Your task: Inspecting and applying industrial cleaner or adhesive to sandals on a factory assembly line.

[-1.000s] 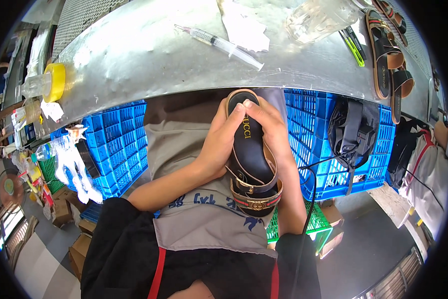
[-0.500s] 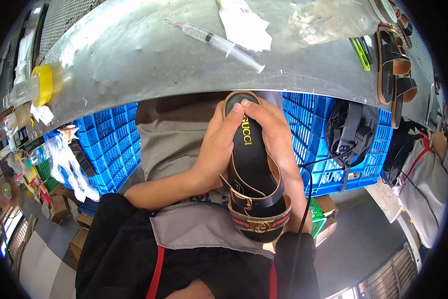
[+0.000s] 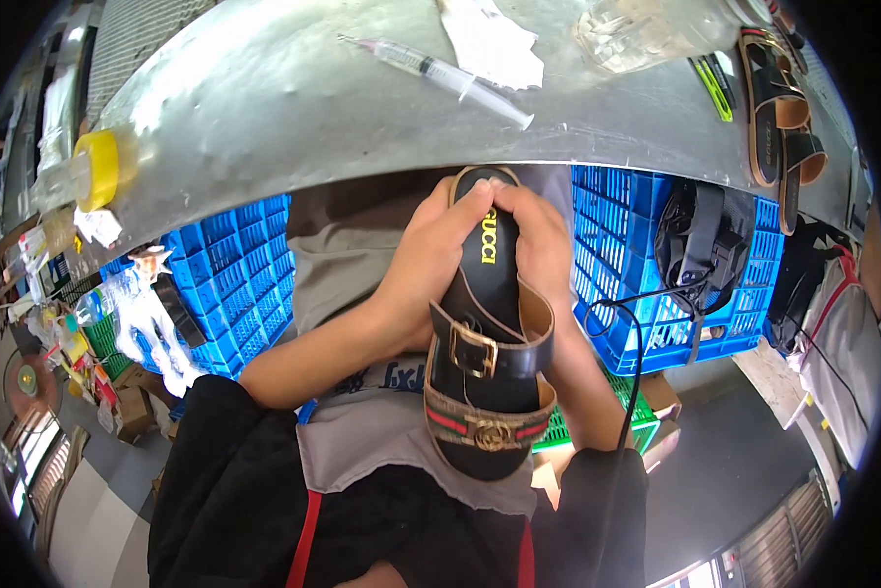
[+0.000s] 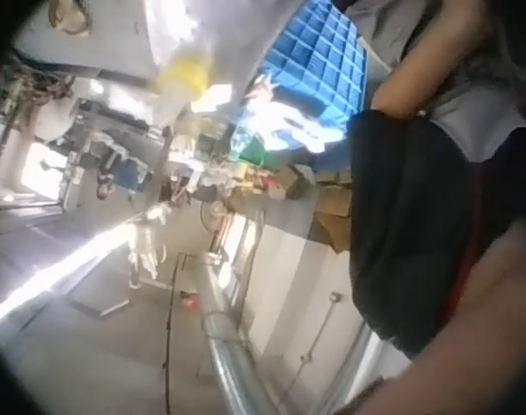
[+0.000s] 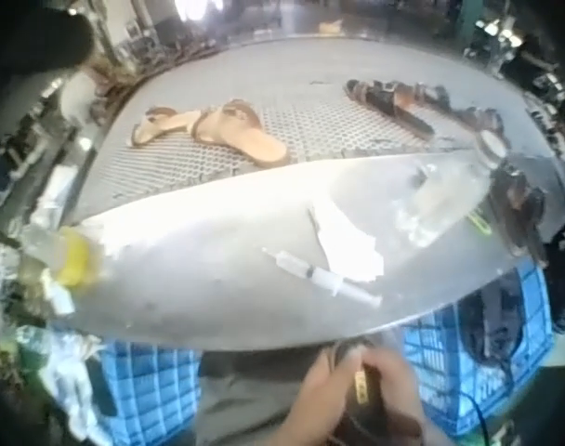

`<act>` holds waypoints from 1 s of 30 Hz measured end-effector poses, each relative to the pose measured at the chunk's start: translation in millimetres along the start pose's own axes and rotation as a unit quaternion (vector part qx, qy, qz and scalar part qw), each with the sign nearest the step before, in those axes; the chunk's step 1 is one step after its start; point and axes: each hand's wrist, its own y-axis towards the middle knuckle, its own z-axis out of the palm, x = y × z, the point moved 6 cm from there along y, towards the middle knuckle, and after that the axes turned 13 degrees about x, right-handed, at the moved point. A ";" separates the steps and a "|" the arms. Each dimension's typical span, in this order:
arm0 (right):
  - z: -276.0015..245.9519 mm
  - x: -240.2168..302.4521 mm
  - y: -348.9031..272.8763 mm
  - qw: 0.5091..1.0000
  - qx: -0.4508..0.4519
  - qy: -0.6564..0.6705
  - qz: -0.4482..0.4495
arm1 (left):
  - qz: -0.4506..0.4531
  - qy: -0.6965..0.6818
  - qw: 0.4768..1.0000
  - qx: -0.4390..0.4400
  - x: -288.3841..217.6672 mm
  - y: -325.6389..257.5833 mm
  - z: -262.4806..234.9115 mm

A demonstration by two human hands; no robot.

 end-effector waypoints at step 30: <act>31.7 129.3 -45.4 0.962 0.071 0.141 -0.221 | 0.300 0.286 0.861 0.295 -76.3 -44.7 64.5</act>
